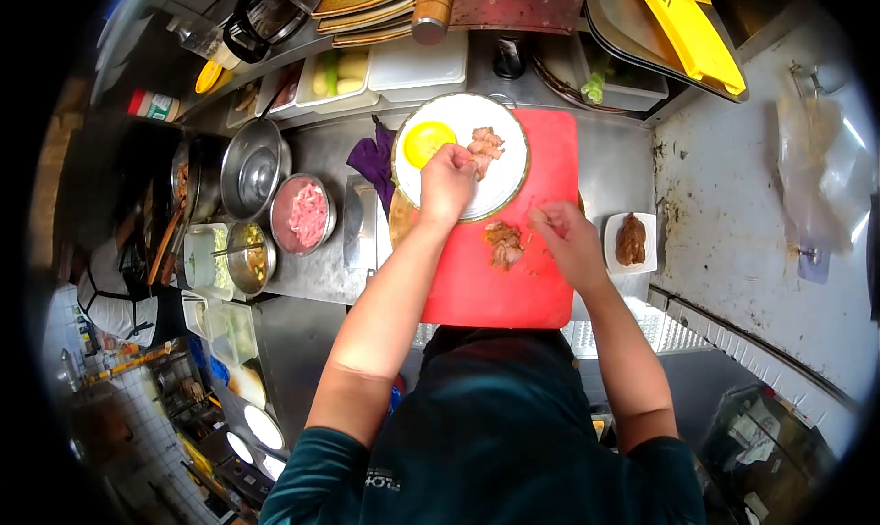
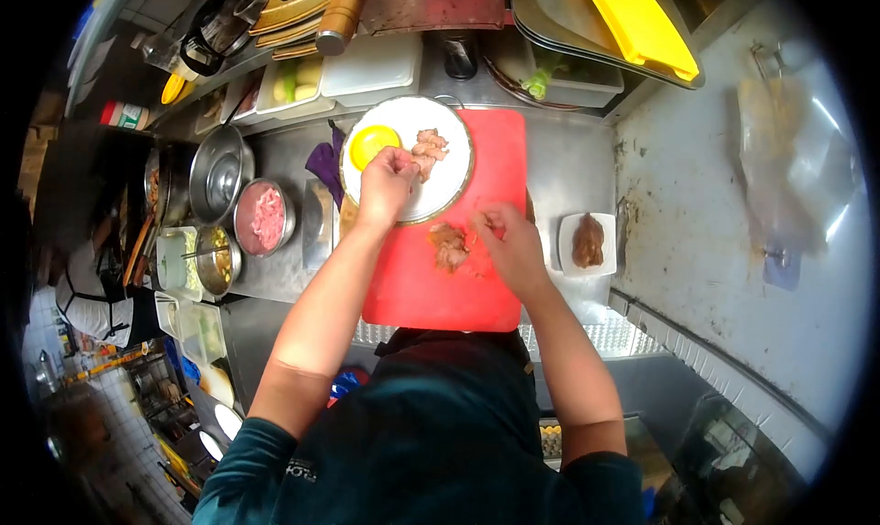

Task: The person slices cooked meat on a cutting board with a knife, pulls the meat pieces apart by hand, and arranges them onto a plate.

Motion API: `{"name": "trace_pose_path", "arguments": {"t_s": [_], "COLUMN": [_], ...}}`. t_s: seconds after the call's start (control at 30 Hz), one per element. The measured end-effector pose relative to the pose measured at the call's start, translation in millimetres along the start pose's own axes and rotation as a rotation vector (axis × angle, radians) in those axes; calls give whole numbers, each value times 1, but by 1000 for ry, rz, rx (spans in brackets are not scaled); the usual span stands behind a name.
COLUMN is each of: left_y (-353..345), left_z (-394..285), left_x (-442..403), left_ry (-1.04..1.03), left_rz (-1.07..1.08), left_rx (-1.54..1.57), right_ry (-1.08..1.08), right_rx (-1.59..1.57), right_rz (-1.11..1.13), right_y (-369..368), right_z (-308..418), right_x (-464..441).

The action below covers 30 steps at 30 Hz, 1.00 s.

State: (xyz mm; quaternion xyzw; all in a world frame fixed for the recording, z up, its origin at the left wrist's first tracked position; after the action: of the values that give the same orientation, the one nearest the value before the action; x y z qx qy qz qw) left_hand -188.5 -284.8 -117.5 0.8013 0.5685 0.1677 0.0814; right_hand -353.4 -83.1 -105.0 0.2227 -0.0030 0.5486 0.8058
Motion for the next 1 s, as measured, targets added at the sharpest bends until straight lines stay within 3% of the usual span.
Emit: {"name": "trace_pose_path", "arguments": {"t_s": [0.1, 0.2, 0.5, 1.0], "left_y": [-1, -7, -8, 28], "left_z": [-20, -25, -32, -40], "left_x": [11, 16, 20, 71], "left_ry": [-193, -241, -320, -371], "left_rz": [-89, -99, -145, -166], "left_rx": [-160, -238, -290, -319], "right_ry": [-8, 73, -80, 68], "right_rx": [68, 20, -26, 299], "right_rz": [10, -65, -11, -165], "right_y": [-6, -10, -28, -50], "right_z": [11, 30, 38, 43], "right_x": [-19, -35, -65, -105]}}
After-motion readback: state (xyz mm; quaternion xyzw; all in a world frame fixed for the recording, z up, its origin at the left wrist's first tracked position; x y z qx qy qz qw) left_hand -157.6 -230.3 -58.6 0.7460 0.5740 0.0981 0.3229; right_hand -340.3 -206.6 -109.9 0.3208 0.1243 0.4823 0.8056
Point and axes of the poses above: each hand's wrist, its own x-axis away from the middle knuckle, its own y-axis out of the back of the hand, z = x × y, the point moved 8 cm from there along -x, towards the middle knuckle, and after that the axes turned 11 degrees about x, right-handed, at the moved point
